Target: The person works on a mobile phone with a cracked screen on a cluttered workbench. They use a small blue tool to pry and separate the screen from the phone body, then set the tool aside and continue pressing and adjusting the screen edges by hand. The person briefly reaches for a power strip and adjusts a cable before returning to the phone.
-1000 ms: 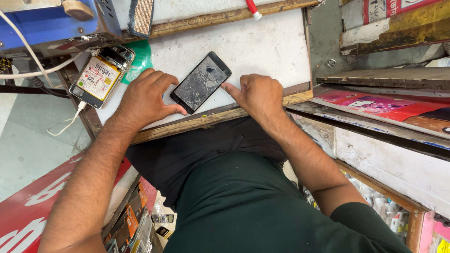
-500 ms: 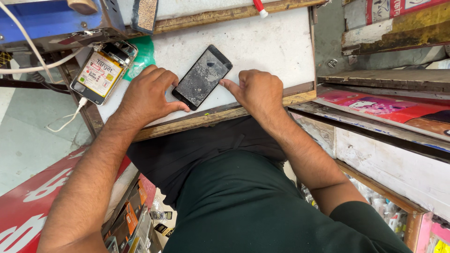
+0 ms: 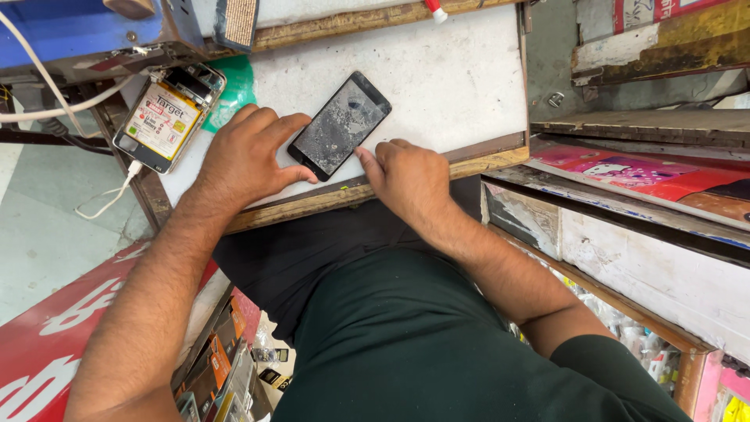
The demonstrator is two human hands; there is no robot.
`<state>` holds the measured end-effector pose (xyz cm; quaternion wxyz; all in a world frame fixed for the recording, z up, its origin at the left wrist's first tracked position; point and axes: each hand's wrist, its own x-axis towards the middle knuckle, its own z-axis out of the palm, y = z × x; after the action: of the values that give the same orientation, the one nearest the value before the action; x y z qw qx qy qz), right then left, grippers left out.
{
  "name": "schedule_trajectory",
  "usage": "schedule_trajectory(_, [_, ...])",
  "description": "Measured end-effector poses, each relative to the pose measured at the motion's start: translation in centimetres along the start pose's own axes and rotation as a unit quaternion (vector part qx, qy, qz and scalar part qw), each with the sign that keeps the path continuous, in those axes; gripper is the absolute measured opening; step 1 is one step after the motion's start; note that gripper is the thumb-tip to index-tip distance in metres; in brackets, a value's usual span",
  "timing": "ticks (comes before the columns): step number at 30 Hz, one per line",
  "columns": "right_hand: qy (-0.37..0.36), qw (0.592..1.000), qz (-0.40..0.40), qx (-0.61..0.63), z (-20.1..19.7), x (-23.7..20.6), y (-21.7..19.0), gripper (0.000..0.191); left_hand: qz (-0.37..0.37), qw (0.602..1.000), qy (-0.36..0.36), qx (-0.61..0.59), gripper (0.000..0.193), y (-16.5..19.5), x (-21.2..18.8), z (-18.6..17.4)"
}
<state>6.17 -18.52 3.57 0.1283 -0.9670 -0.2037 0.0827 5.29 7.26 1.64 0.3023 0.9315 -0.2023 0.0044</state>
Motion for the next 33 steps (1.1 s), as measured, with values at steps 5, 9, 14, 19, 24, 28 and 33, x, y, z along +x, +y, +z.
schedule_trajectory(5, [-0.048, 0.997, 0.016, 0.063, -0.4, -0.4, -1.2, 0.049, -0.016, 1.000, -0.007, 0.005, 0.087, 0.3, 0.1, 0.1])
schedule_trajectory(9, [-0.085, 0.990, 0.022, 0.107, -0.8, -0.4, -1.2, 0.048, -0.011, 1.000, -0.006, 0.002, 0.088, 0.4, 0.0, 0.1])
schedule_trajectory(14, [-0.074, 0.991, 0.013, 0.114, -0.9, -0.6, -1.6, 0.044, -0.016, 1.000, -0.002, 0.002, 0.087, 0.5, 0.1, 0.0])
schedule_trajectory(19, [-0.065, 0.991, -0.006, 0.114, -0.8, -0.7, -2.0, 0.041, -0.012, 1.000, -0.009, 0.010, 0.088, 0.5, 0.1, 0.1])
schedule_trajectory(24, [-0.075, 0.990, -0.016, 0.121, -0.8, -0.7, -2.2, 0.041, -0.015, 1.000, -0.013, 0.016, 0.088, 0.5, 0.1, 0.1])
schedule_trajectory(28, [-0.084, 0.987, -0.018, 0.134, -0.8, -0.7, -2.4, 0.041, -0.014, 1.000, -0.015, 0.020, 0.088, 0.4, 0.1, 0.1])
schedule_trajectory(33, [-0.082, 0.988, -0.039, 0.128, -0.8, -0.6, -2.8, 0.044, -0.020, 1.000, -0.016, 0.017, 0.088, 0.5, 0.1, 0.1])
